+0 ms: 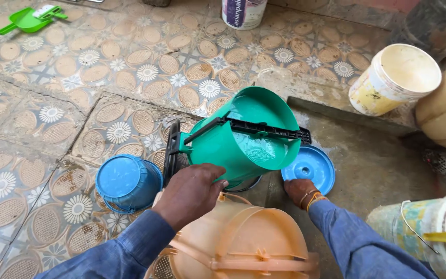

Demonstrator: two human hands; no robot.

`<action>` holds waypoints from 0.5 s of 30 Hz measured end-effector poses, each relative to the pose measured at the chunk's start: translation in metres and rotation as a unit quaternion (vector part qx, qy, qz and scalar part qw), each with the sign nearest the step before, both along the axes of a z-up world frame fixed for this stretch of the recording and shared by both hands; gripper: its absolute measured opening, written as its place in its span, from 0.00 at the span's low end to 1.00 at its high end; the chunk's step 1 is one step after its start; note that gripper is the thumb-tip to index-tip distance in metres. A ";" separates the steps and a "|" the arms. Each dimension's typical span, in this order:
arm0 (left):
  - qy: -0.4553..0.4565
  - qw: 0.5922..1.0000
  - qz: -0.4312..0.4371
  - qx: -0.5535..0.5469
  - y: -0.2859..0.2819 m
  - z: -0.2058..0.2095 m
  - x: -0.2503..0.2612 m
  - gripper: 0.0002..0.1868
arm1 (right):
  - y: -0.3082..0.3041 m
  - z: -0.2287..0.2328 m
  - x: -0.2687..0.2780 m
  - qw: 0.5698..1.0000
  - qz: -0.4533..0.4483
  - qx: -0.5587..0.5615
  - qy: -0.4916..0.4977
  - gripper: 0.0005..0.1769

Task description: Washing various plastic buckets, lids, and mugs with water.

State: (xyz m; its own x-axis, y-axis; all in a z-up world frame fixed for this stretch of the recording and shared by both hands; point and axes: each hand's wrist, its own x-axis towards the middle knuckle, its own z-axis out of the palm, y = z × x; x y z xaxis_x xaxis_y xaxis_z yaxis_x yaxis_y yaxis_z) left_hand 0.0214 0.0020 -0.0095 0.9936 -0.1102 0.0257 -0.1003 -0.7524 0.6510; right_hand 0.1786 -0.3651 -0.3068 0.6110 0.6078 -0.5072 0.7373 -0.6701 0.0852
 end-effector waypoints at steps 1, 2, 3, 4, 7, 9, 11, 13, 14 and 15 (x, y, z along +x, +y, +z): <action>-0.005 1.000 -0.004 0.003 0.000 -0.001 0.000 0.14 | -0.001 -0.004 -0.003 0.999 0.022 0.011 -0.022 0.12; -0.009 1.000 0.002 0.004 0.001 0.001 0.000 0.14 | 0.004 0.002 -0.005 0.999 0.028 0.012 -0.025 0.12; 0.002 1.000 -0.001 0.016 0.001 0.003 -0.001 0.13 | 0.008 0.010 -0.008 1.000 0.008 -0.017 -0.015 0.12; 0.014 0.999 -0.005 0.029 0.002 0.005 -0.003 0.12 | 0.013 0.016 -0.012 0.999 -0.014 -0.045 -0.005 0.11; 0.039 0.998 -0.007 0.048 0.005 0.003 -0.009 0.11 | -0.001 -0.008 -0.008 0.999 -0.041 -0.019 -0.013 0.09; 0.040 0.998 -0.004 0.051 0.009 0.002 -0.011 0.11 | -0.002 -0.016 -0.011 0.999 -0.044 -0.012 -0.009 0.09; 0.040 0.998 -0.003 0.051 0.011 0.002 -0.012 0.11 | -0.007 -0.026 -0.012 0.999 -0.047 -0.007 -0.005 0.09; 0.054 0.997 -0.001 0.052 0.013 0.003 -0.012 0.11 | -0.009 -0.041 -0.012 0.998 -0.046 -0.035 0.002 0.11; 0.054 0.997 0.002 0.052 0.014 0.004 -0.012 0.11 | -0.005 -0.039 -0.013 0.998 -0.043 -0.035 0.001 0.11; 0.060 0.997 0.002 0.055 0.016 0.005 -0.012 0.12 | -0.003 -0.036 -0.013 0.998 -0.060 -0.032 -0.003 0.14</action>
